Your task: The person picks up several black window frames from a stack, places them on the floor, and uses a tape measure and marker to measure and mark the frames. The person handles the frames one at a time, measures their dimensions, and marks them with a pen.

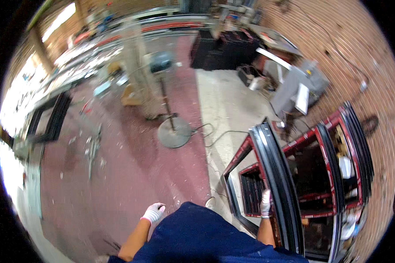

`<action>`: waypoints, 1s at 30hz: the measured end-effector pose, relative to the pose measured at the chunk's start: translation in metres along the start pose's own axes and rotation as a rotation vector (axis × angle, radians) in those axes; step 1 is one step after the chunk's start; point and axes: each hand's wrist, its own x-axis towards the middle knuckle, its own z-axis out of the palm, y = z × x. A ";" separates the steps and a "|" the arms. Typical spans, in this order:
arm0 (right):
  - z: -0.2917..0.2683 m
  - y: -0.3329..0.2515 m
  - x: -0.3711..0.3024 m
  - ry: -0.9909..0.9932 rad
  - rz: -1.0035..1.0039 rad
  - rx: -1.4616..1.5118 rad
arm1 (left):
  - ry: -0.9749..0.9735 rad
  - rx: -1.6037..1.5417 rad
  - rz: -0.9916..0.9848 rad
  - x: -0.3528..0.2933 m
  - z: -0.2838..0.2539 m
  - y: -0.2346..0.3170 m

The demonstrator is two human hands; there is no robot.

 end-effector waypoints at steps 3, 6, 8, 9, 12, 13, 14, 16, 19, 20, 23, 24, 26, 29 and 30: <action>0.026 -0.036 -0.018 -0.082 -0.067 0.114 | -0.078 0.035 -0.232 -0.058 0.020 -0.112; 0.066 -0.081 -0.044 -0.186 -0.154 0.226 | -0.084 0.007 -0.382 -0.129 0.025 -0.192; 0.109 -0.115 -0.068 -0.280 -0.221 0.322 | -0.014 -0.097 -0.466 -0.176 0.021 -0.239; 0.128 -0.130 -0.081 -0.340 -0.263 0.363 | 0.023 -0.160 -0.493 -0.196 0.024 -0.257; 0.204 -0.207 -0.111 -0.728 -0.326 0.646 | 0.088 -0.269 -0.576 -0.249 0.058 -0.312; 0.233 -0.233 -0.131 -0.878 -0.346 0.737 | 0.201 -0.332 -0.553 -0.261 0.061 -0.327; 0.264 -0.249 -0.151 -0.918 -0.323 0.791 | 0.336 -0.322 -0.563 -0.271 0.088 -0.367; 0.314 -0.280 -0.189 -1.014 -0.310 0.869 | 0.483 -0.585 -0.642 -0.283 0.086 -0.378; 0.367 -0.322 -0.239 -1.219 -0.290 0.986 | 0.504 -0.825 -0.594 -0.294 0.047 -0.345; 0.383 -0.335 -0.256 -1.251 -0.279 1.007 | 0.529 -0.876 -0.593 -0.297 0.029 -0.340; 0.439 -0.384 -0.314 -1.379 -0.179 1.110 | 0.744 -1.573 -0.444 -0.267 0.040 -0.400; 0.448 -0.398 -0.324 -1.417 -0.155 1.112 | 0.790 -1.828 -0.442 -0.252 0.024 -0.388; 0.474 -0.401 -0.318 -1.546 0.002 1.258 | 0.785 -2.374 -0.300 -0.265 -0.062 -0.375; 0.541 -0.443 -0.340 -1.691 0.019 1.250 | 1.069 -2.714 0.181 -0.278 -0.135 -0.433; 0.559 -0.465 -0.357 -1.677 0.023 1.320 | 1.153 -2.738 0.389 -0.283 -0.159 -0.461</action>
